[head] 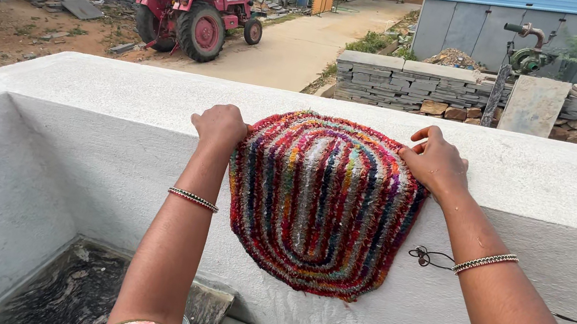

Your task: The person washes several colorful rugs by hand on a stone ledge using water from a jug, rinses them in a bucket of water, and finally hangs them over a white balcony wall to dry.

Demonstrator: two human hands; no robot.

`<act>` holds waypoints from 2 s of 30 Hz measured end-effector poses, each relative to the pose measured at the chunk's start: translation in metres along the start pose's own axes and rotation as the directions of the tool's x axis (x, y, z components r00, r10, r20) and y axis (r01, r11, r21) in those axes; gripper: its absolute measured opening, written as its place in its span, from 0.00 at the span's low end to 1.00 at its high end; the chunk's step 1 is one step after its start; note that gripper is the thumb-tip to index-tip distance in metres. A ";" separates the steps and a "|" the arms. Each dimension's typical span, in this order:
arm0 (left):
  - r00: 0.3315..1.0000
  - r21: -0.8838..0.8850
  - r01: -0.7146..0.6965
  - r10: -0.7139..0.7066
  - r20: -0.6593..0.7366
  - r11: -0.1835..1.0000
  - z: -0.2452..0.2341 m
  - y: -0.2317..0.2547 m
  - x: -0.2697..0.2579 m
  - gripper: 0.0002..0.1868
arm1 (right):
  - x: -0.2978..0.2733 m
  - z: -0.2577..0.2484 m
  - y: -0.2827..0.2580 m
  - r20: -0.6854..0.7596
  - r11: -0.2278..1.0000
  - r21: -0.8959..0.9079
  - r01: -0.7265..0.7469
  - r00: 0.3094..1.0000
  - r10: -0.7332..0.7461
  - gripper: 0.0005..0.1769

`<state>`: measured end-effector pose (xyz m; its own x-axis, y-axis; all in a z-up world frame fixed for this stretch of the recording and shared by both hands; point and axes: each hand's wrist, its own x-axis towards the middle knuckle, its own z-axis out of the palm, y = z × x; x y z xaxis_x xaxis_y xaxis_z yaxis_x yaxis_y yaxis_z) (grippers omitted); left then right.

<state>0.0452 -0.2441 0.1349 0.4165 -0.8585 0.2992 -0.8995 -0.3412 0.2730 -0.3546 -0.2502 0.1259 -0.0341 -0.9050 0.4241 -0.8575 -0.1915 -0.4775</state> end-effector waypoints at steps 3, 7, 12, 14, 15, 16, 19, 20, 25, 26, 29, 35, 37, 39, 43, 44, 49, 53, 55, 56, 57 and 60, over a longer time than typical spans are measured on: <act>0.998 0.035 -0.008 0.010 -0.061 0.999 -0.004 0.009 -0.016 0.22 | -0.003 -0.003 0.000 -0.063 0.998 0.057 0.027 0.998 -0.023 0.25; 0.942 0.070 -0.030 0.052 -0.331 0.997 -0.007 0.000 -0.051 0.18 | -0.013 -0.001 0.004 -0.344 0.974 0.092 0.208 0.924 -0.165 0.16; 0.883 -0.375 -0.059 -0.127 -0.453 0.925 0.009 -0.049 -0.118 0.12 | -0.035 0.004 0.007 -0.608 0.890 -0.118 0.440 0.677 -0.415 0.07; 0.934 -0.433 0.002 -0.157 -0.322 0.901 0.032 -0.083 -0.165 0.12 | -0.053 0.010 0.009 -0.575 0.880 0.009 0.474 0.722 -0.384 0.07; 0.942 -0.452 0.020 -0.169 -0.291 0.892 0.045 -0.105 -0.191 0.12 | -0.064 0.016 0.009 -0.559 0.872 0.059 0.485 0.740 -0.374 0.07; 0.946 -0.474 0.042 -0.188 -0.265 0.879 0.060 -0.127 -0.217 0.12 | -0.084 0.028 0.010 -0.628 0.871 -0.071 0.486 0.657 -0.418 0.09; 0.937 -0.528 0.117 -0.270 -0.222 0.841 0.104 -0.205 -0.295 0.13 | -0.165 0.084 0.006 -0.641 0.841 -0.197 0.504 0.583 -0.499 0.10; 0.928 -0.505 0.132 -0.285 -0.239 0.853 0.115 -0.230 -0.318 0.14 | -0.198 0.112 -0.001 -0.612 0.831 -0.105 0.546 0.623 -0.487 0.09; 0.822 -0.367 0.455 -0.541 -0.177 0.811 0.143 -0.320 -0.424 0.13 | -0.343 0.244 -0.057 -0.107 0.686 0.278 0.672 0.731 -0.674 0.12; 0.802 -0.357 0.474 -0.562 -0.202 0.805 0.144 -0.331 -0.435 0.13 | -0.366 0.266 -0.070 0.015 0.675 0.335 0.657 0.713 -0.701 0.12; 0.773 -0.323 0.577 -0.629 -0.080 0.750 0.158 -0.351 -0.474 0.15 | -0.416 0.327 -0.105 0.437 0.656 0.433 0.618 0.493 -0.752 0.17; 0.652 -0.425 0.630 -0.740 -0.164 0.650 0.229 -0.395 -0.545 0.32 | -0.465 0.441 -0.140 0.512 0.643 0.639 0.421 0.391 -0.765 0.34; 0.617 -0.454 0.673 -0.782 -0.090 0.584 0.252 -0.406 -0.560 0.36 | -0.467 0.457 -0.156 0.587 0.718 0.591 0.369 0.414 -0.696 0.33; 0.606 -0.491 0.685 -0.795 -0.027 0.538 0.266 -0.409 -0.573 0.43 | -0.467 0.466 -0.164 0.650 0.783 0.535 0.316 0.439 -0.621 0.33; 0.506 -0.494 0.783 -0.848 0.154 0.378 0.275 -0.405 -0.579 0.51 | -0.457 0.472 -0.177 0.779 0.901 0.220 0.374 0.488 -0.393 0.32; 0.504 -0.495 0.784 -0.850 0.153 0.375 0.275 -0.404 -0.580 0.51 | -0.456 0.472 -0.178 0.772 0.921 0.185 0.342 0.530 -0.351 0.32; 0.362 -0.726 0.686 -0.841 0.403 -0.053 0.281 -0.400 -0.577 0.28 | -0.449 0.471 -0.184 0.810 0.900 0.156 0.408 0.468 -0.352 0.21; 0.467 -0.788 0.616 -0.795 0.386 -0.021 0.268 -0.395 -0.559 0.25 | -0.446 0.471 -0.182 0.736 0.769 0.289 0.570 0.382 -0.559 0.15; 0.439 -0.834 0.548 -0.830 0.344 -0.056 0.239 -0.391 -0.542 0.22 | -0.448 0.471 -0.181 0.730 0.813 0.305 0.497 0.426 -0.535 0.15; 0.481 -0.830 0.557 -0.807 0.344 -0.022 0.218 -0.392 -0.531 0.23 | -0.450 0.471 -0.180 0.726 0.848 0.325 0.419 0.464 -0.508 0.15; 0.520 -0.825 0.565 -0.781 0.345 0.012 0.198 -0.391 -0.520 0.25 | -0.450 0.470 -0.176 0.726 0.849 0.325 0.416 0.466 -0.506 0.15; 0.632 -0.881 0.471 -0.676 0.378 -0.052 0.143 -0.374 -0.492 0.23 | -0.448 0.467 -0.170 0.718 0.823 0.407 0.397 0.418 -0.556 0.27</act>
<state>0.1574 0.2511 -0.2455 0.8216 -0.4568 -0.3411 0.3595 -0.0492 0.9318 0.0459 0.0106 -0.3429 0.8314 -0.5449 -0.1092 -0.5104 -0.6711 -0.5377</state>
